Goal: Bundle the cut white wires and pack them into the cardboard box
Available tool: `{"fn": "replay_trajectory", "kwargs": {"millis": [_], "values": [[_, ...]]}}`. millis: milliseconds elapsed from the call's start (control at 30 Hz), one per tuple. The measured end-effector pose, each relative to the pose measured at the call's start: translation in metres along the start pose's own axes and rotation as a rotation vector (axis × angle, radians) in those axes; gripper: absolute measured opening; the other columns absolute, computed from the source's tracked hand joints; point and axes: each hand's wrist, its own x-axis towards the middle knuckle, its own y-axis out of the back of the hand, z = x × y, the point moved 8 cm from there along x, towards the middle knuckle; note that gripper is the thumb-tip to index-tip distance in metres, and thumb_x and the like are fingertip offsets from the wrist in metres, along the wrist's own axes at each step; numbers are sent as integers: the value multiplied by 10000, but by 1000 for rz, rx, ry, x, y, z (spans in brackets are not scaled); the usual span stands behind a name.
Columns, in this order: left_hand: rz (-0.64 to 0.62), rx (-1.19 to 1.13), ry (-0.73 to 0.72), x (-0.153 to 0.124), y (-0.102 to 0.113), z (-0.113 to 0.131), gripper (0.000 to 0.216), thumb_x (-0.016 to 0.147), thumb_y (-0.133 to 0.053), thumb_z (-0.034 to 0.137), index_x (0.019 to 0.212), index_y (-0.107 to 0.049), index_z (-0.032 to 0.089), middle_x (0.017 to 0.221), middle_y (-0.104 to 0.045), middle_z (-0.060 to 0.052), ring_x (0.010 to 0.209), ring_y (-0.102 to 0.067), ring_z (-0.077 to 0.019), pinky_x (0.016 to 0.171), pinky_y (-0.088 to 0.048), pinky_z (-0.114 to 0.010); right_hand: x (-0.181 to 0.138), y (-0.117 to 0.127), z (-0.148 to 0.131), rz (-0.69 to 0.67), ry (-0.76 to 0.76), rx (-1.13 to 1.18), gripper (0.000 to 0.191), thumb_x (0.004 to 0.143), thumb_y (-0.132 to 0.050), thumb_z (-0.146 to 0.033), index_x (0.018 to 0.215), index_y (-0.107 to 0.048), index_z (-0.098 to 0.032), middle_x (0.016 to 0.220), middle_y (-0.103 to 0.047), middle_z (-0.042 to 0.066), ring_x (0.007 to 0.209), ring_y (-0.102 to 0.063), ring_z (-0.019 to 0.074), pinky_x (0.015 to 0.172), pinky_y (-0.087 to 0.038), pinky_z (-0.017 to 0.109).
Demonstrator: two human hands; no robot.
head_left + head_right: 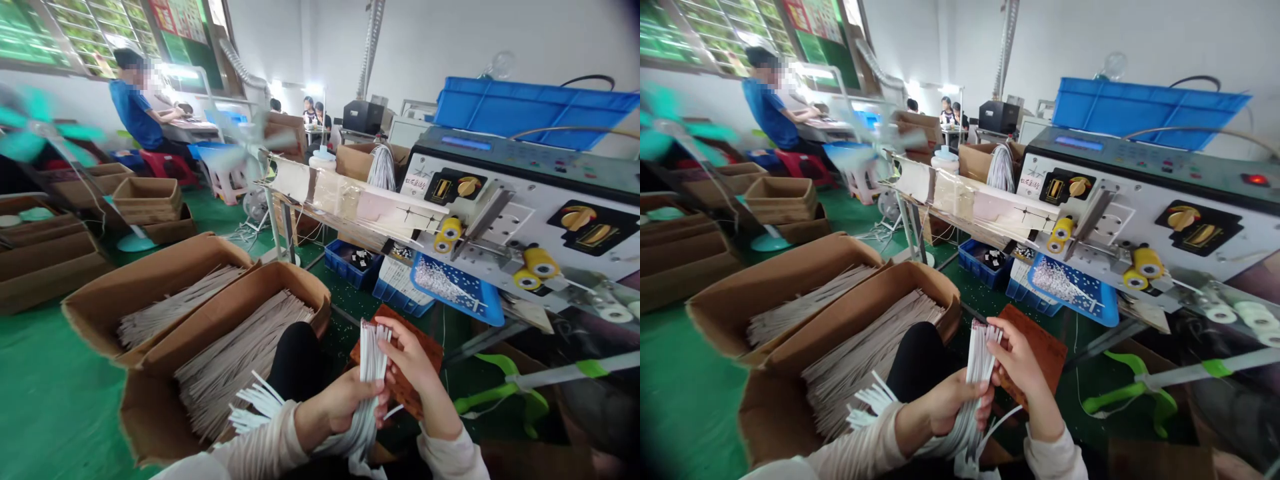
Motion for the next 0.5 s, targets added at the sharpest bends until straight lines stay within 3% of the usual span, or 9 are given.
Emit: {"fn": "replay_trajectory", "kwargs": {"millis": [100, 167, 267, 400, 500], "values": [[25, -4, 11, -1, 5, -4, 349, 738, -819, 364, 919, -637, 128, 652, -518, 18, 494, -468, -84, 500, -437, -250, 0, 5, 1, 65, 88, -39, 512, 899, -624, -477, 1354, -547, -255, 1190, -658, 81, 879, -668, 179, 711, -563, 278], [29, -5, 32, -2, 8, -7, 344, 733, -820, 365, 895, -622, 135, 646, -499, 27, 487, -446, -77, 498, -421, -246, 1, 12, 11, 110, 125, -12, 537, 936, -547, -544, 1395, -510, -268, 1297, -617, 90, 1029, -649, 199, 832, -550, 306], [47, 3, 60, -5, 11, -8, 338, 726, -822, 366, 847, -596, 146, 638, -484, 32, 493, -429, -76, 497, -397, -243, 5, 26, 58, 176, 39, 32, 596, 951, -405, -661, 1349, -510, -231, 1128, -666, 99, 753, -648, 165, 645, -530, 287], [105, 45, 122, -13, 13, -15, 364, 694, -844, 406, 809, -595, 167, 624, -465, 39, 478, -379, -63, 497, -358, -245, -7, 53, 147, 350, -203, -167, 506, 896, -471, -685, 883, -572, -189, 725, -611, 18, 518, -530, 114, 504, -416, 222], [291, 131, 203, -22, 20, -20, 378, 606, -897, 401, 740, -603, 205, 574, -454, 38, 467, -394, -82, 501, -354, -262, -31, 62, 198, 449, -362, -155, 427, 891, -531, -577, 701, -506, -196, 534, -522, -27, 390, -444, 96, 414, -327, 199]]}}
